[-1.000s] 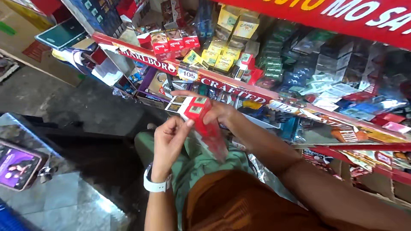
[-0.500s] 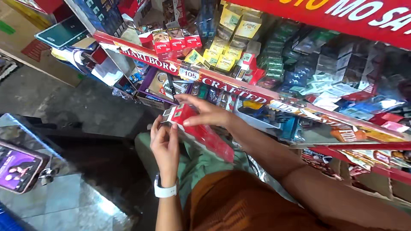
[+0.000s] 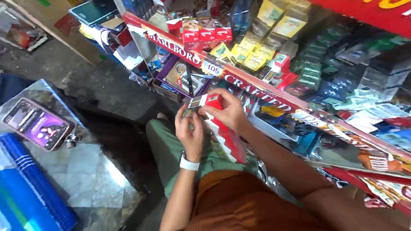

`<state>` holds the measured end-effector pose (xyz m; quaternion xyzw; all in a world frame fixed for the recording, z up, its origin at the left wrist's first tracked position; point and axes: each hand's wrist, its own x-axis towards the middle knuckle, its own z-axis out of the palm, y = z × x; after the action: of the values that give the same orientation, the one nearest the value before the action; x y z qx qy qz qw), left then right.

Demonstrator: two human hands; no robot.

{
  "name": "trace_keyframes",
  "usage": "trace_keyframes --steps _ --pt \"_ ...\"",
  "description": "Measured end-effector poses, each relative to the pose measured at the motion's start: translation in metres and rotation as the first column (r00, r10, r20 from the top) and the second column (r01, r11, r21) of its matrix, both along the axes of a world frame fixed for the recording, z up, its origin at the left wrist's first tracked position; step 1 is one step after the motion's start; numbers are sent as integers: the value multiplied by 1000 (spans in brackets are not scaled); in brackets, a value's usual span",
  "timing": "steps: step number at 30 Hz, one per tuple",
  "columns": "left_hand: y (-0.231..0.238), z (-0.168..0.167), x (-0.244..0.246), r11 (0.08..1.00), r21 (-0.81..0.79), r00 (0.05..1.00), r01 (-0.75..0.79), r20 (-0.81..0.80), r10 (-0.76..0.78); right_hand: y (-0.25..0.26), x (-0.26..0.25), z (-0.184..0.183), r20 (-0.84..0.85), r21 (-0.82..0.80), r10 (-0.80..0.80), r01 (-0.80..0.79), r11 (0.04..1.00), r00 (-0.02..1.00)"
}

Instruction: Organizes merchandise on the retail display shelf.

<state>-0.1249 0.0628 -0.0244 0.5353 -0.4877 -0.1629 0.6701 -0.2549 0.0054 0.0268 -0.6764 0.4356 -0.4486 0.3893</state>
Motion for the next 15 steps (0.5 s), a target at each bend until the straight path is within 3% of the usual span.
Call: trace_keyframes --steps 3,8,12,15 --pt "2 -15 -9 1000 9 996 -21 -89 22 -8 -11 0 10 83 0 -1 997 1000" --pt "0 -23 -18 983 159 938 86 -345 -26 -15 -18 1 14 229 -70 65 971 997" --pt "19 -39 -27 932 261 914 252 -379 -142 -16 -22 -2 17 249 -153 144 958 988" --pt "14 -35 -14 901 209 852 381 -457 -254 -21 -24 -4 29 238 -107 97 966 994"
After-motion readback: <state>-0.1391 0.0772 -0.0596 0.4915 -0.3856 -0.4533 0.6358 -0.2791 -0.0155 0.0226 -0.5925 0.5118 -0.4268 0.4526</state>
